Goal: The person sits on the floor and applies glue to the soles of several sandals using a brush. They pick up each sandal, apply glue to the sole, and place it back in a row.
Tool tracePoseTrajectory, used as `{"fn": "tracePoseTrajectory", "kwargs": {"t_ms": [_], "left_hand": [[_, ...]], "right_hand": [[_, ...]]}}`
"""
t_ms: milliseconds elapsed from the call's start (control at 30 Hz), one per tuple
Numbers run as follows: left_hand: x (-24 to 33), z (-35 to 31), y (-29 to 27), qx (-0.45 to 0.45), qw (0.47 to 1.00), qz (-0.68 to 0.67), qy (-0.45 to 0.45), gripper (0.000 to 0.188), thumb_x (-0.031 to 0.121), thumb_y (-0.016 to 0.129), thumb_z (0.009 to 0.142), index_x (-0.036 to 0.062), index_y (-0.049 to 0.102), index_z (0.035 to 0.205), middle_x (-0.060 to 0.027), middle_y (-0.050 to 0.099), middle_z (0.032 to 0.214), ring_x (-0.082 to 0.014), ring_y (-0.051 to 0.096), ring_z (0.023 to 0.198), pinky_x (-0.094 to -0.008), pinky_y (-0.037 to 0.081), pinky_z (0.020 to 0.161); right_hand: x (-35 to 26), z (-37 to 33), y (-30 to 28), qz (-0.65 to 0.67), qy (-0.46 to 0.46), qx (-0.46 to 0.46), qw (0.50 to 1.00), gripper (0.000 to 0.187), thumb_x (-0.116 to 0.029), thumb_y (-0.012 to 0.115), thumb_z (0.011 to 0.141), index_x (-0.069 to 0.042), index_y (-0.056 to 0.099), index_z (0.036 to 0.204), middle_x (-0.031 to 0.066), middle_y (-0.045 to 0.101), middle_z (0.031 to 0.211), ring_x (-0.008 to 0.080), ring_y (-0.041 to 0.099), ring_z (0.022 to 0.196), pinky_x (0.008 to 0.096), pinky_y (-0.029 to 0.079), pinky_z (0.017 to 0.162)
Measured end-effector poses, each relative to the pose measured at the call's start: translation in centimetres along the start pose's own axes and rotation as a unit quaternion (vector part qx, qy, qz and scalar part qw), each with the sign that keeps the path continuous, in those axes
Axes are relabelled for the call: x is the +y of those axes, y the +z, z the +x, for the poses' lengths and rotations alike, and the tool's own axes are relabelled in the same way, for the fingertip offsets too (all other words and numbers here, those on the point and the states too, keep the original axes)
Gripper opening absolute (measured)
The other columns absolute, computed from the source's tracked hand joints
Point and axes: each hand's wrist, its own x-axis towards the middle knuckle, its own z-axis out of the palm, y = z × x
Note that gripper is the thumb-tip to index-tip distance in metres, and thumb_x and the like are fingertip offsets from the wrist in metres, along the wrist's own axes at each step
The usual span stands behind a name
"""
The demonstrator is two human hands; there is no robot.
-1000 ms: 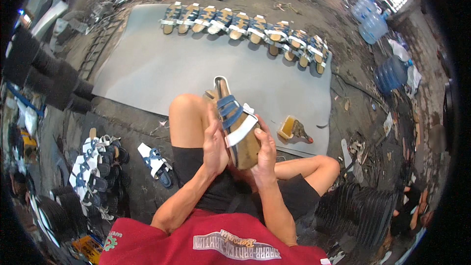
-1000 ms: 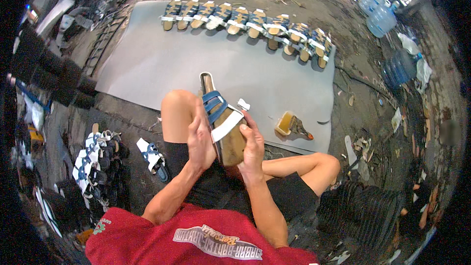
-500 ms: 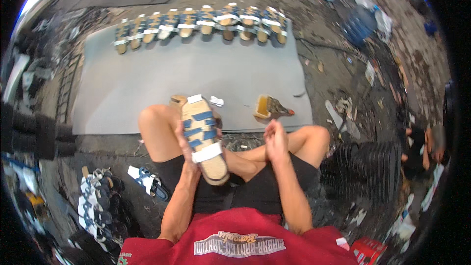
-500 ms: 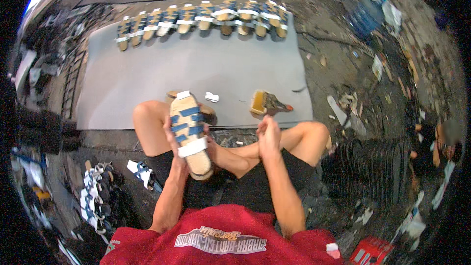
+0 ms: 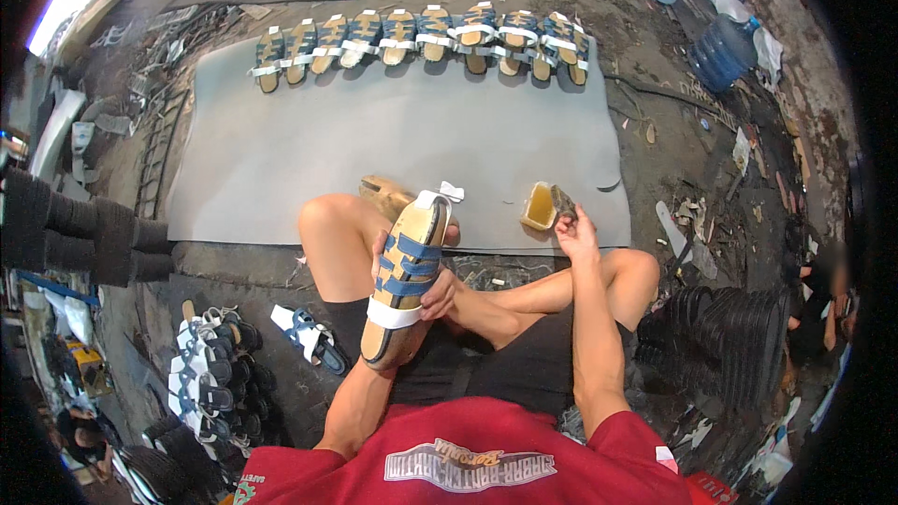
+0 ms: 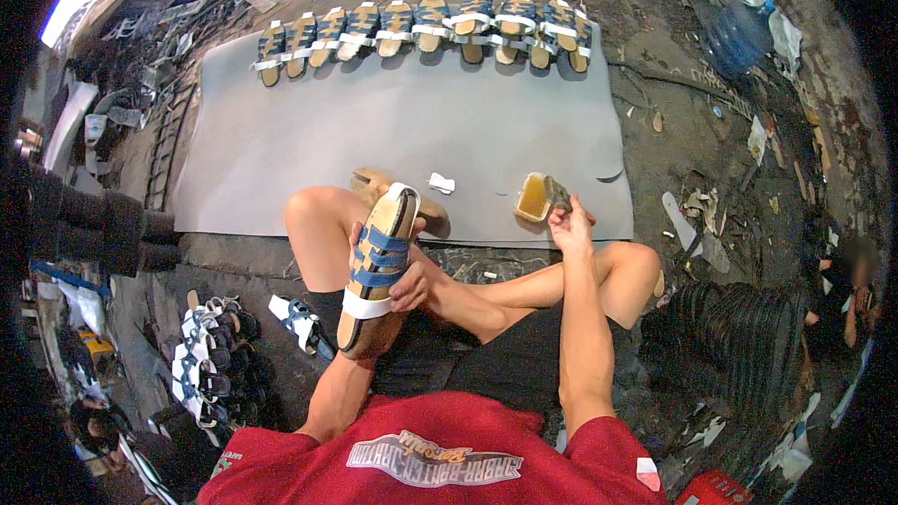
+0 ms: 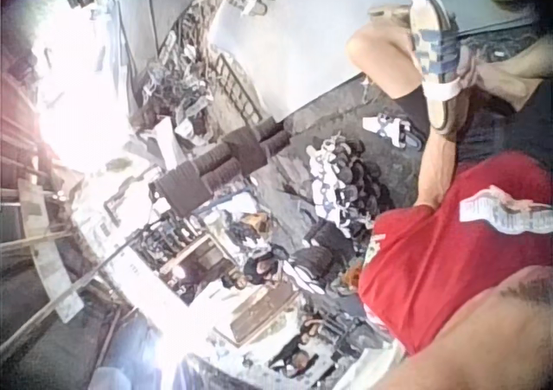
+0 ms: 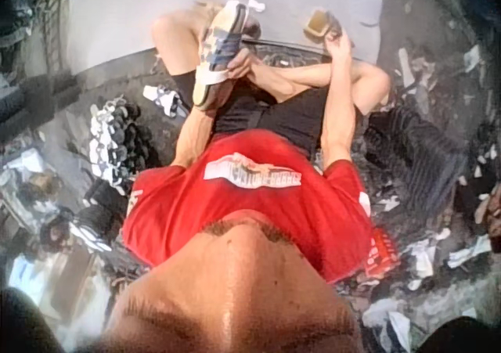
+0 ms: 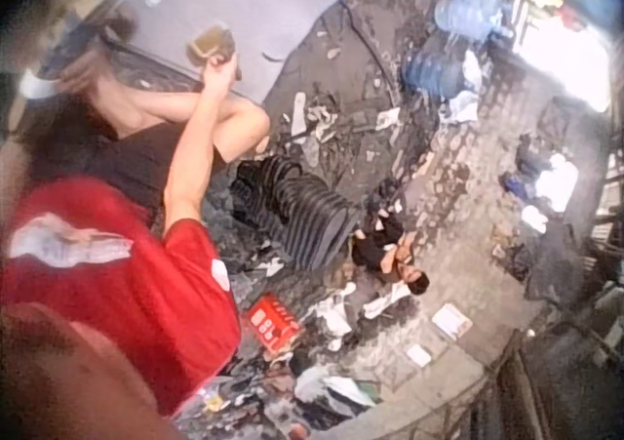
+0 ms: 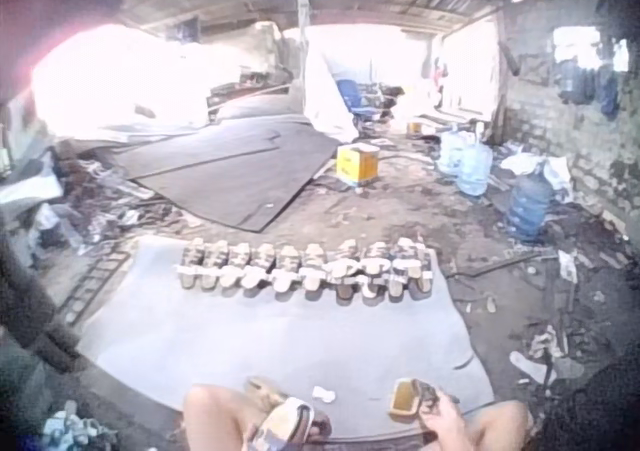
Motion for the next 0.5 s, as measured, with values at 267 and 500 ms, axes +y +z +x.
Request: {"fn": "tracePoseTrajectory", "kwargs": {"t_ms": [267,500], "left_hand": [[0.2,0.5,0.5,-0.017,1.000,0.000,-0.005,0.104,0.084,0.033,0.092,0.0052,0.020,0.158,-0.0171,0.053,0.068,-0.0285,0.049,0.049,-0.0368,0.044,0.050],[0.5,0.7,-0.6,0.037,0.998,0.054,-0.011,0.098,0.086,0.024,0.092,0.0187,0.026,0.164,-0.0123,0.051,0.066,-0.0255,0.050,0.049,-0.0364,0.042,0.051]], "right_hand": [[-0.4,-1.6,0.3,-0.126,-0.019,0.011,0.992,0.033,-0.043,0.065,0.102,-0.015,0.062,0.118,0.0063,0.065,0.111,0.0224,0.060,0.098,0.0365,0.051,0.076],[-0.8,-1.5,-0.4,-0.162,-0.018,-0.001,0.987,0.055,-0.051,0.053,0.106,-0.013,0.047,0.145,0.0141,0.051,0.147,0.0324,0.055,0.128,0.0652,0.040,0.111]]}}
